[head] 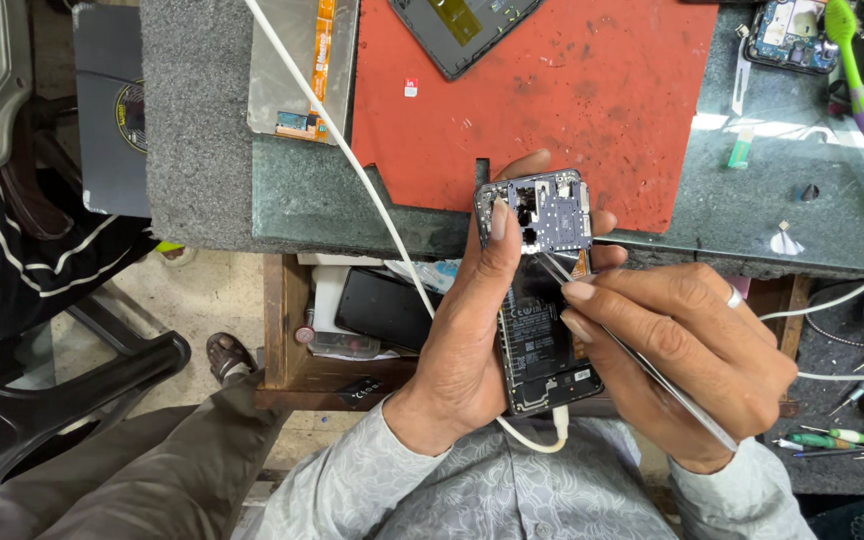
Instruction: The person uses tweezers to remove and reposition small internal components inside a disassembled smartphone. They lift a metal shield, adjust ribbon cables, and reseat parts within the chassis while the phone remains open on the workbench.
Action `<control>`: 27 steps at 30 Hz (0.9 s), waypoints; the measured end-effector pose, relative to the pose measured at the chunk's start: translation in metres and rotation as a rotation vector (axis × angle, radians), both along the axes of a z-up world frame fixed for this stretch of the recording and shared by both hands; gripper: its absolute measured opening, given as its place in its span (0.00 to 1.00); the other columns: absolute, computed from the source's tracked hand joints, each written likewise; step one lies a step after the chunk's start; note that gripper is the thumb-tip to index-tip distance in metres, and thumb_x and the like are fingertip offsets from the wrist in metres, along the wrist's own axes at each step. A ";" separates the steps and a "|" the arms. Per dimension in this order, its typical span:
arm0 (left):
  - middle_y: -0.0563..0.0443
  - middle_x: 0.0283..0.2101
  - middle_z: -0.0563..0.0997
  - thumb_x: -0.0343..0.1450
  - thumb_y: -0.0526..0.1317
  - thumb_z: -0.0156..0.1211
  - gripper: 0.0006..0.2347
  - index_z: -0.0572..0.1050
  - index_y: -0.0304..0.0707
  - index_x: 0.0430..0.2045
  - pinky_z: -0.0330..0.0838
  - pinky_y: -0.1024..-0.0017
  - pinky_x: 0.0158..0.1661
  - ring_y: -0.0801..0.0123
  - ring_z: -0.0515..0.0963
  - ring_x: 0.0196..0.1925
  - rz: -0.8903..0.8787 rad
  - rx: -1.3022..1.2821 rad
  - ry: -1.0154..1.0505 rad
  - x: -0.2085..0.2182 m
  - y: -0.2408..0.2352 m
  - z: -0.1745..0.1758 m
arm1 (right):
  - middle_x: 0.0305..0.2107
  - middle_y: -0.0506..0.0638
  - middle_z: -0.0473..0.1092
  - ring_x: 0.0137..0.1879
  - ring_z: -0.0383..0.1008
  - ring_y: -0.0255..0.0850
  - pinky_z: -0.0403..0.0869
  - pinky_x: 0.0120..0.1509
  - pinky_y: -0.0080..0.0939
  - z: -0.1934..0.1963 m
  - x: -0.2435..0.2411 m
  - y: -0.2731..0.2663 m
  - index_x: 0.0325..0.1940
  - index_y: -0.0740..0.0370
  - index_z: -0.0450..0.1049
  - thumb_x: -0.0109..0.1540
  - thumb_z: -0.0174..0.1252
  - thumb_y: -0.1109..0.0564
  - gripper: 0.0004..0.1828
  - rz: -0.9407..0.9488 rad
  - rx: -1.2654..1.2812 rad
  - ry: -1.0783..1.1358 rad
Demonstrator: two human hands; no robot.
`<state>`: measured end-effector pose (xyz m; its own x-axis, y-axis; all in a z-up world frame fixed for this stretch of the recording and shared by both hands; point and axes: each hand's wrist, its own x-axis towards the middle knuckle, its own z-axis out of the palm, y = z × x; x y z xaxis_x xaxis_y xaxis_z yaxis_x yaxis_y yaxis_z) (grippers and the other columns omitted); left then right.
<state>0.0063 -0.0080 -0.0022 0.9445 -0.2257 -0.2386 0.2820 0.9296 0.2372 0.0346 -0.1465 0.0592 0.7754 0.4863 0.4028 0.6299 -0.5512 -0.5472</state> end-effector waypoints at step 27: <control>0.43 0.57 0.71 0.81 0.56 0.39 0.24 0.55 0.47 0.71 0.73 0.62 0.61 0.62 0.74 0.60 0.072 0.119 -0.018 -0.006 -0.011 0.007 | 0.37 0.57 0.77 0.42 0.79 0.45 0.76 0.46 0.41 0.014 -0.001 0.004 0.45 0.70 0.78 0.53 0.69 0.70 0.16 0.015 -0.014 0.064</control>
